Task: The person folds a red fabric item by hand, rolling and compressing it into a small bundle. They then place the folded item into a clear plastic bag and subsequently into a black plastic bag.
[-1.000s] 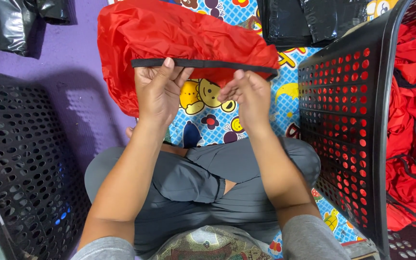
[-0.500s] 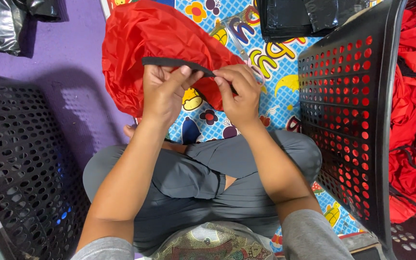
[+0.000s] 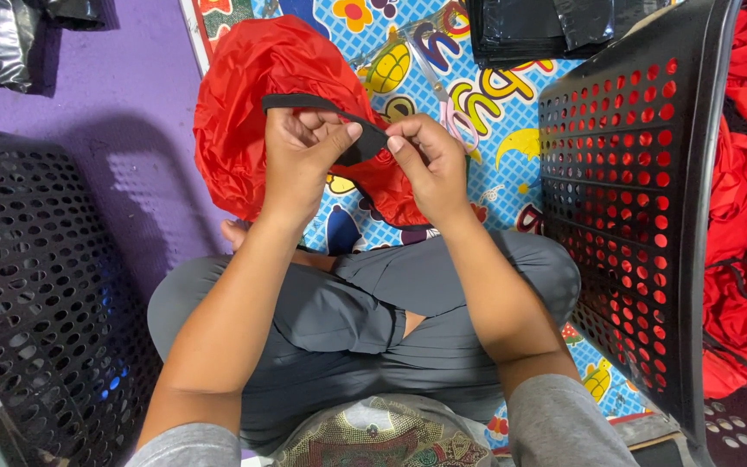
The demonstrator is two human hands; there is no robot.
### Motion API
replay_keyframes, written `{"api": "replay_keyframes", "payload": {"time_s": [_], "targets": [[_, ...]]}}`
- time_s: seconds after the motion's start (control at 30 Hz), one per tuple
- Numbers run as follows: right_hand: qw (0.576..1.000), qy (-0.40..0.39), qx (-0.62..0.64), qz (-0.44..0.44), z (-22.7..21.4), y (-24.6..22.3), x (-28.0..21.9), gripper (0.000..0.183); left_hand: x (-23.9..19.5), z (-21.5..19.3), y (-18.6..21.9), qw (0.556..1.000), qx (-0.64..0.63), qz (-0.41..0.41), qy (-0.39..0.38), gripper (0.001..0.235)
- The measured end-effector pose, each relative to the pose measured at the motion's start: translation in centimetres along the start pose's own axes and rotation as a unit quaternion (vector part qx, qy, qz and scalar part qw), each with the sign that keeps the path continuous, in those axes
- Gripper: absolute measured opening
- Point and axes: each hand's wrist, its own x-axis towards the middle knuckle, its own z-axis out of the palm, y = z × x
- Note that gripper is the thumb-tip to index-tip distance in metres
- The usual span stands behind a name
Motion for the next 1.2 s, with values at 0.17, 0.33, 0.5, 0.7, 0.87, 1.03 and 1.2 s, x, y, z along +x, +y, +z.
{"api": "replay_keyframes", "payload": {"time_s": [0.17,0.33,0.5,0.7,0.87,1.03,1.2], "targets": [[0.999,0.007,-0.032,-0.022,0.2,-1.1,0.4,0.007,0.1,-0.5,-1.1,1.000,0.015,0.000,-0.008,0.055],[0.999,0.039,-0.005,-0.015,0.0,0.3,0.3,0.012,-0.1,-0.3,-1.2,1.000,0.021,-0.004,-0.020,0.056],[0.999,0.026,0.032,-0.001,-0.6,0.1,0.7,0.021,0.1,-0.5,-1.4,1.000,0.014,-0.006,-0.015,0.056],[0.997,0.018,-0.057,-0.042,-0.3,0.4,0.4,0.012,0.1,-0.6,-1.9,1.000,0.011,-0.013,-0.022,0.057],[0.999,0.019,-0.011,-0.031,-0.7,0.0,0.8,0.017,0.3,-0.8,-1.8,1.000,0.012,-0.017,-0.020,0.058],[0.998,0.001,-0.020,-0.062,0.0,-0.7,1.0,0.007,0.1,-0.3,-1.9,1.000,0.008,-0.016,-0.021,0.058],[0.896,0.087,-0.301,-0.316,0.3,2.0,0.5,0.003,-0.4,-0.2,-1.8,0.998,0.045,0.014,-0.032,0.062]]}}
